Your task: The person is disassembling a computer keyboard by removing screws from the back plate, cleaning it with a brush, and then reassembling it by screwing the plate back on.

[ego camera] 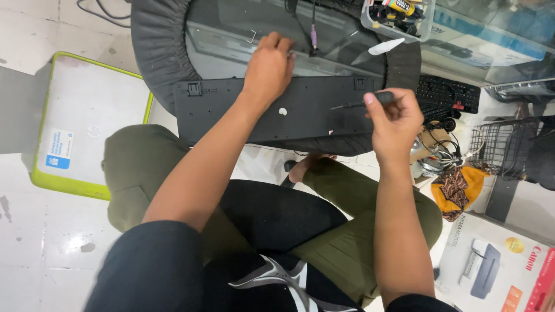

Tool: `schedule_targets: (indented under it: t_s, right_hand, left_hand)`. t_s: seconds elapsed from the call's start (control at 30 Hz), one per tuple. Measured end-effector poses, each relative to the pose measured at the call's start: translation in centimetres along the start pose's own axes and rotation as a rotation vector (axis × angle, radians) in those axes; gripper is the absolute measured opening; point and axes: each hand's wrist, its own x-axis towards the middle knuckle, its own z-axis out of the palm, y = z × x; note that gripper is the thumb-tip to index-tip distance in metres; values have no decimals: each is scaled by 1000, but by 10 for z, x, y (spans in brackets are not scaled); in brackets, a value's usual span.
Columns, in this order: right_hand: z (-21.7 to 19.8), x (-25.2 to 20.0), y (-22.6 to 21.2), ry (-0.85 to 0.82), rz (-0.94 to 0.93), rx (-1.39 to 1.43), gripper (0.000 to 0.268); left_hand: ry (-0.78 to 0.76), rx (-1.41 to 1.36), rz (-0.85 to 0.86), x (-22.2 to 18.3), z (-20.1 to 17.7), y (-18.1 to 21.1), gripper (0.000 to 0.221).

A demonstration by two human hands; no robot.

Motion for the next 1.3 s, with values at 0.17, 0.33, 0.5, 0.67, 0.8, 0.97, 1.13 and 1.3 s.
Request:
schedule_targets:
  t_s: [0.17, 0.33, 0.5, 0.67, 0.8, 0.97, 1.13, 1.3]
  right_hand:
    - [3, 2, -4, -23, 13, -8, 21]
    - [8, 11, -14, -11, 7, 1, 20]
    - [20, 22, -13, -31, -1, 20, 19]
    - [26, 25, -18, -38, -28, 81, 22]
    - [26, 30, -18, 1, -46, 125, 23]
    - [22, 33, -27, 19, -73, 173, 23]
    - [21, 37, -28, 51, -82, 260, 22]
    - [27, 38, -37, 52, -78, 260, 24]
  left_hand:
    - [57, 114, -18, 41, 17, -29, 24]
    - [68, 124, 32, 64, 35, -41, 25]
    - [-30, 183, -19, 80, 41, -50, 5]
    - [-289, 607, 3, 84, 50, -45, 54]
    - [-228, 800, 114, 75, 42, -32, 43]
    - [-193, 385, 22, 59, 25, -38, 26]
    - [-227, -146, -144, 20, -41, -22, 11]
    - [-335, 99, -77, 8, -15, -61, 9]
